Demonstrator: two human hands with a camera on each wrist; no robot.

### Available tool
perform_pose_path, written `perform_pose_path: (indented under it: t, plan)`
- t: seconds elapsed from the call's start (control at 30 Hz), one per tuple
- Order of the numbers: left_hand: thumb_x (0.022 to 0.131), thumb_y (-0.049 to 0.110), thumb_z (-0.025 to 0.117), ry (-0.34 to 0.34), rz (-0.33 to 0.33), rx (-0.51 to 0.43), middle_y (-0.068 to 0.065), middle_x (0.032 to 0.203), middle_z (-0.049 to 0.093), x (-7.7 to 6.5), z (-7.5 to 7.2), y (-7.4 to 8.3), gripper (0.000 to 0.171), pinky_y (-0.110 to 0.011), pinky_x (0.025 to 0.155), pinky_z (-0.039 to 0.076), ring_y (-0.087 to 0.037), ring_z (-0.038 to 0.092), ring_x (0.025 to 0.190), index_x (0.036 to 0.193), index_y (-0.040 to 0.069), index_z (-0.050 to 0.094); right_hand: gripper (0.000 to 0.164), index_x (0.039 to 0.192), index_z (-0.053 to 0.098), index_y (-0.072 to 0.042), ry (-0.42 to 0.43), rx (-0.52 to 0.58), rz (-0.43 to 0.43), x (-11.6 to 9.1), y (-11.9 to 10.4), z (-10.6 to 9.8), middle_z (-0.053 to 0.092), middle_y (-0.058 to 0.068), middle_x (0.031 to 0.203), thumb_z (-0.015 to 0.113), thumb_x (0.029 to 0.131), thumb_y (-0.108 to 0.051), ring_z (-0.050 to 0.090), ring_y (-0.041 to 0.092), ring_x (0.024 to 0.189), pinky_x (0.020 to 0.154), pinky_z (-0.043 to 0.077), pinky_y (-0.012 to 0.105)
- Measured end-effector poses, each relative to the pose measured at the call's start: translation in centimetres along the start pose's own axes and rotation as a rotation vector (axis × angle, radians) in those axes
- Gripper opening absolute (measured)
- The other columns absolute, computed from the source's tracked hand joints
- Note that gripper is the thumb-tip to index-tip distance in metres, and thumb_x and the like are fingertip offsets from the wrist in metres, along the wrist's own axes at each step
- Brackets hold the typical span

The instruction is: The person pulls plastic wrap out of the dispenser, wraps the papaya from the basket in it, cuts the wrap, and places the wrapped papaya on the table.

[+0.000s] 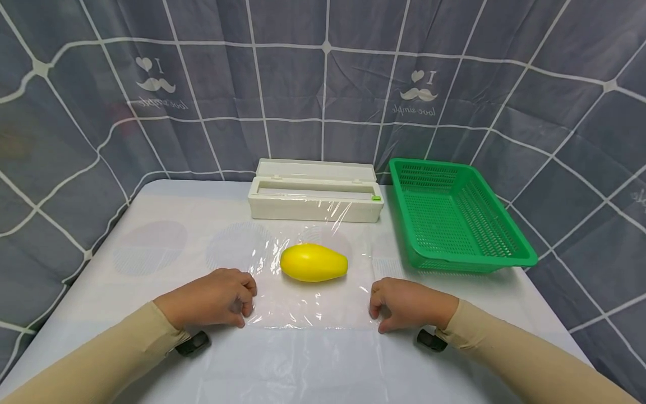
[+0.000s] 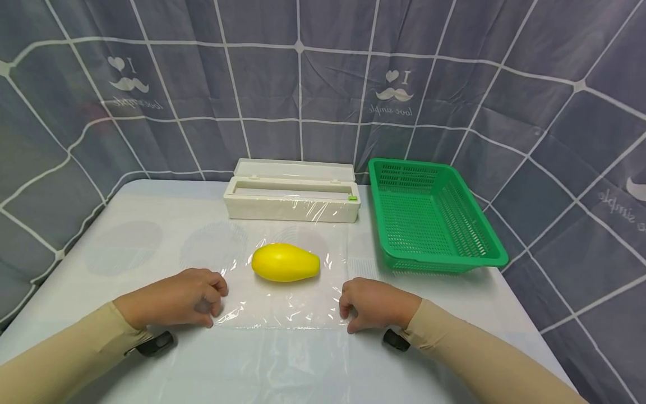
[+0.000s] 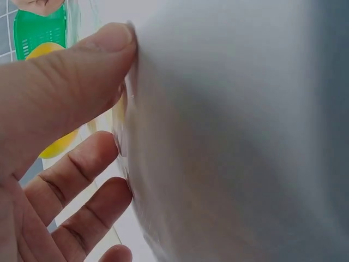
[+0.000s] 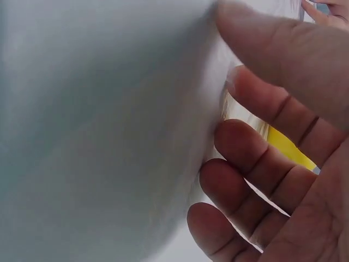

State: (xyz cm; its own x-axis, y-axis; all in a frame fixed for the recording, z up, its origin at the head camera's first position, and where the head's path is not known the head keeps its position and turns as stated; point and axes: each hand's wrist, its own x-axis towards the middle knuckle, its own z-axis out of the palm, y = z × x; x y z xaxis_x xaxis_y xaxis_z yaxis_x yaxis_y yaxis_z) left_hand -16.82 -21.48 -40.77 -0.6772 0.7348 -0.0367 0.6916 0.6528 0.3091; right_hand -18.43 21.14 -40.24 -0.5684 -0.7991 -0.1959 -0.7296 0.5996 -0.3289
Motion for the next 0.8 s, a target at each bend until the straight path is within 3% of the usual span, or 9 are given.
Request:
perform_pose_path:
  t: [0.2, 0.47, 0.8]
  plan:
    - [0.083, 0.012, 0.083, 0.038, 0.042, 0.032, 0.019, 0.099, 0.061, 0.0, 0.1, 0.0, 0.032, -0.041, 0.093, 0.050, -0.004, 0.054, 0.091, 0.073, 0.039, 0.070, 0.010, 0.084, 0.078, -0.022, 0.051, -0.034, -0.077, -0.1, 0.4, 0.2, 0.060, -0.015, 0.085, 0.081, 0.085, -0.012, 0.052, 0.000, 0.082, 0.078, 0.049, 0.021]
    - [0.086, 0.017, 0.084, -0.009, -0.026, -0.009, 0.019, 0.104, 0.065, -0.1, -0.6, 0.2, 0.025, -0.045, 0.100, 0.049, -0.008, 0.059, 0.098, 0.077, 0.038, 0.071, 0.013, 0.081, 0.079, -0.022, 0.104, -0.013, -0.097, -0.3, 0.8, 0.1, 0.063, -0.016, 0.084, 0.078, 0.087, -0.011, 0.052, 0.000, 0.080, 0.076, 0.049, 0.023]
    - [0.090, 0.015, 0.078, 0.017, -0.057, -0.078, 0.012, 0.114, 0.068, -0.3, -1.9, -0.3, 0.029, -0.046, 0.098, 0.054, -0.014, 0.064, 0.106, 0.078, 0.039, 0.066, 0.013, 0.083, 0.077, -0.015, 0.264, 0.115, -0.072, -0.6, 1.5, -0.8, 0.068, -0.013, 0.083, 0.073, 0.088, -0.003, 0.063, 0.007, 0.080, 0.076, 0.055, 0.029]
